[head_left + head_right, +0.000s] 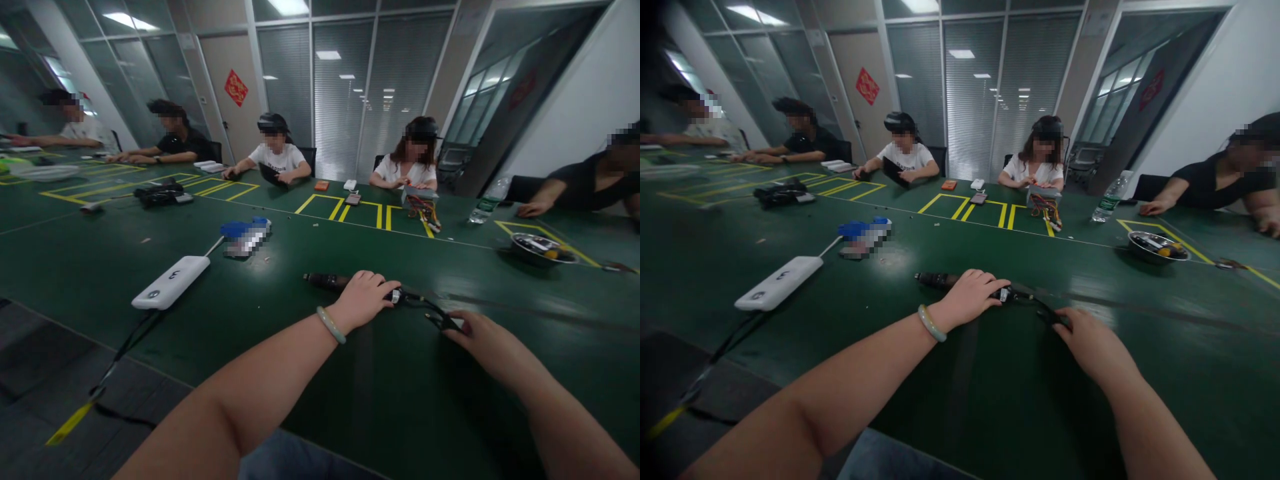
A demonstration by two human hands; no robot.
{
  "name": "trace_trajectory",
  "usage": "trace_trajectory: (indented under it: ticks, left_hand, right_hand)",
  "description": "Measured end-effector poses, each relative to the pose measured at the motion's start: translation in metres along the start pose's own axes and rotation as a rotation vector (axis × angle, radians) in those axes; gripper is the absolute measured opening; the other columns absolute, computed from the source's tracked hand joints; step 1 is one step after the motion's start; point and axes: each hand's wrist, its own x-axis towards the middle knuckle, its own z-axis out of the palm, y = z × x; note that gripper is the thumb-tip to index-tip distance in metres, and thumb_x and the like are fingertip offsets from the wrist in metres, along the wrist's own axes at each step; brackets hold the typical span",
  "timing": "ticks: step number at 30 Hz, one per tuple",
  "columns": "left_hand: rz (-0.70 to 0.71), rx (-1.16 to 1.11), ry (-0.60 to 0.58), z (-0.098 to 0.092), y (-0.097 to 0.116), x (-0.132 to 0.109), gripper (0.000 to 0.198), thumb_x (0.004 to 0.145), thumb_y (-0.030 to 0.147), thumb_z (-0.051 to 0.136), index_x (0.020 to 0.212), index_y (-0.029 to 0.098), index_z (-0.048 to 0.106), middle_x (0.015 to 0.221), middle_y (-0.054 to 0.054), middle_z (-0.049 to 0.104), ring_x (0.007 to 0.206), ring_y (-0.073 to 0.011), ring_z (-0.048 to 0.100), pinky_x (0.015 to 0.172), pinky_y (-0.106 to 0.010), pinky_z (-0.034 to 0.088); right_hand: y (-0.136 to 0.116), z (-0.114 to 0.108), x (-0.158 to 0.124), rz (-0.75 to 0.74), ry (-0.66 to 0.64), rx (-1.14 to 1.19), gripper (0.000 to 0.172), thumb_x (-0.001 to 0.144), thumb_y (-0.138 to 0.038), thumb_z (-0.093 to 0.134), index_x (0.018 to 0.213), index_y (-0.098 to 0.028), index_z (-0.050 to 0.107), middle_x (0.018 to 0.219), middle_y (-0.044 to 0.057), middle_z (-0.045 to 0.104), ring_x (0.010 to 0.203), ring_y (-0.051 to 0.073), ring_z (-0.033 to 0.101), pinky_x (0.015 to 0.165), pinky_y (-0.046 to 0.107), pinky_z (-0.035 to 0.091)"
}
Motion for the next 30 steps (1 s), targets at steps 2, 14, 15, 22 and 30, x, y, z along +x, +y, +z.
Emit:
trace_trajectory:
  ticks: [2,14,15,22,30]
  left_hand:
    - [0.01,-0.023,-0.026,-0.002,-0.002,0.001,0.049,0.094,0.043,0.052,0.139,0.027,0.041,0.118,-0.005,0.058,0.109,-0.022,0.052,0.094,-0.037,0.037]
    - [0.143,-0.22,-0.105,-0.025,-0.022,-0.008,0.043,0.089,0.034,0.059,0.131,0.028,0.051,0.122,-0.003,0.061,0.11,-0.0187,0.055,0.097,-0.033,0.04]
    - [0.141,-0.213,-0.091,-0.024,-0.019,-0.008,0.045,0.087,0.035,0.061,0.131,0.027,0.051,0.123,-0.003,0.061,0.111,-0.019,0.055,0.098,-0.034,0.04]
    - [0.071,-0.169,-0.022,-0.008,0.016,0.001,0.03,0.084,0.03,0.061,0.113,0.024,0.058,0.11,-0.003,0.064,0.101,-0.0203,0.059,0.091,-0.036,0.045]
    - [0.046,-0.144,0.016,-0.002,0.023,0.005,0.019,0.086,0.028,0.057,0.104,0.023,0.06,0.103,-0.003,0.064,0.096,-0.0205,0.06,0.085,-0.036,0.046]
  right_hand:
    - [-0.002,-0.01,0.0,-0.014,0.043,-0.002,0.034,0.088,-0.041,0.049,0.114,-0.027,0.067,0.101,0.007,0.067,0.088,0.026,0.063,0.072,0.037,0.048]
    - [-0.049,-0.021,-0.009,-0.113,0.206,0.249,0.017,0.09,-0.034,0.059,0.098,-0.029,0.074,0.094,-0.001,0.068,0.083,0.017,0.062,0.07,0.028,0.046]
    - [-0.055,-0.02,-0.011,-0.137,0.224,0.229,0.017,0.091,-0.033,0.059,0.098,-0.029,0.074,0.094,0.0,0.068,0.083,0.017,0.062,0.072,0.028,0.046]
    - [-0.082,-0.013,-0.014,-0.217,0.354,0.117,0.018,0.095,-0.028,0.056,0.107,-0.026,0.07,0.099,0.002,0.068,0.092,0.02,0.062,0.082,0.032,0.046]
    - [-0.088,-0.007,-0.006,-0.263,0.385,-0.035,0.018,0.096,-0.024,0.053,0.102,-0.022,0.069,0.099,0.006,0.066,0.091,0.021,0.061,0.082,0.032,0.045]
